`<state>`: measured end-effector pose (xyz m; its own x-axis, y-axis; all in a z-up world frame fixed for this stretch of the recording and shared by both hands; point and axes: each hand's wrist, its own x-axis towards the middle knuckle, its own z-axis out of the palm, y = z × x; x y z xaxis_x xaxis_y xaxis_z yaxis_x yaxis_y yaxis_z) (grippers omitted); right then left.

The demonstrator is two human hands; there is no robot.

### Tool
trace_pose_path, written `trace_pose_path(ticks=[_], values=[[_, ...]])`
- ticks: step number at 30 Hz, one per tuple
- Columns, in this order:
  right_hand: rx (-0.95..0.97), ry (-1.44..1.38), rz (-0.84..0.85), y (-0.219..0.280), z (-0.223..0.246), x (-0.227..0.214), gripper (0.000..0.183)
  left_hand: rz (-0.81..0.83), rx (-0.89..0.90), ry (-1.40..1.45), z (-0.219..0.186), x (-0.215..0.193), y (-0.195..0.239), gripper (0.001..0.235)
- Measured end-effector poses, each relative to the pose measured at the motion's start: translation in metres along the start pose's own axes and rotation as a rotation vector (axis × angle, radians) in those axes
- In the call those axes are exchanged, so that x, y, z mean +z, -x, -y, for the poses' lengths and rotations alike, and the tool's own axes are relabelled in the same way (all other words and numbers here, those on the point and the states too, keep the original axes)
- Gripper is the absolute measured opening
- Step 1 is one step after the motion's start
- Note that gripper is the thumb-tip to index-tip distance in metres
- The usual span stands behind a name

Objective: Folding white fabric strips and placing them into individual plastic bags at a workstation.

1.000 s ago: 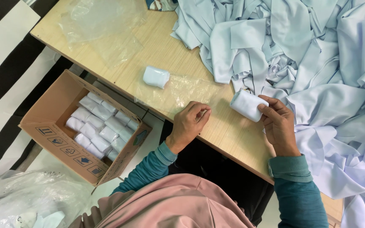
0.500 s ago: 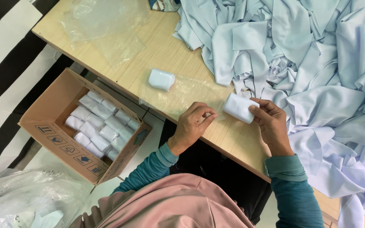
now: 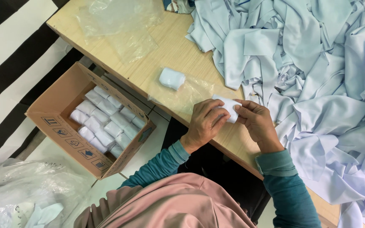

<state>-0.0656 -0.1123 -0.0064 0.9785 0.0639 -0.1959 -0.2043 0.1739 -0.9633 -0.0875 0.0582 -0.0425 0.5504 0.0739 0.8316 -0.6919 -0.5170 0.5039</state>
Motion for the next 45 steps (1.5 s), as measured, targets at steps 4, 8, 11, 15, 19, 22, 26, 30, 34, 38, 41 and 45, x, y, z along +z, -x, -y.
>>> trace_pose_path(ticks=[4, 8, 11, 15, 19, 22, 26, 30, 34, 38, 41, 45], values=[[0.021, -0.043, 0.026, -0.012, -0.015, -0.001, 0.028, -0.021, 0.036, -0.052, 0.005, 0.004, 0.003, 0.006], [-0.016, -0.029, 0.052, -0.029, -0.036, -0.011, 0.024, -0.007, 0.057, 0.010, -0.004, 0.008, 0.003, 0.007], [-0.043, 0.003, 0.060, -0.030, -0.033, -0.001, 0.027, -0.019, 0.067, 0.063, -0.013, 0.014, 0.001, 0.008], [-0.067, 0.194, 0.156, -0.011, -0.007, 0.027, 0.033, -0.025, 0.074, 0.113, -0.024, 0.015, -0.003, 0.010], [0.297, 0.378, 0.292, -0.049, -0.021, -0.001, 0.047, -0.038, 0.058, 0.155, -0.032, 0.022, -0.002, 0.010], [0.272, 0.339, 0.300, -0.057, -0.034, -0.011, 0.044, -0.044, 0.046, 0.192, -0.031, 0.026, 0.000, 0.011], [0.217, 0.247, 0.309, -0.062, -0.048, -0.022, 0.037, 0.029, 0.010, 0.213, -0.032, 0.025, 0.005, 0.010], [0.161, 0.158, 0.326, -0.068, -0.058, -0.026, 0.031, 0.105, -0.038, 0.268, -0.036, -0.002, -0.003, 0.028], [0.125, 0.093, 0.332, -0.062, -0.052, -0.017, 0.027, 0.089, -0.012, -0.058, 0.011, -0.036, -0.006, 0.024], [0.183, 0.090, 0.323, -0.039, -0.017, 0.012, 0.025, 0.357, -0.302, -0.298, 0.040, -0.092, -0.026, 0.032], [0.164, 0.168, 0.330, -0.029, 0.000, 0.027, 0.030, 0.489, -0.392, -0.247, 0.065, -0.105, -0.017, 0.041], [0.185, 0.243, 0.331, -0.023, 0.008, 0.037, 0.037, 0.484, -0.419, -0.071, 0.070, -0.108, -0.008, 0.048]])
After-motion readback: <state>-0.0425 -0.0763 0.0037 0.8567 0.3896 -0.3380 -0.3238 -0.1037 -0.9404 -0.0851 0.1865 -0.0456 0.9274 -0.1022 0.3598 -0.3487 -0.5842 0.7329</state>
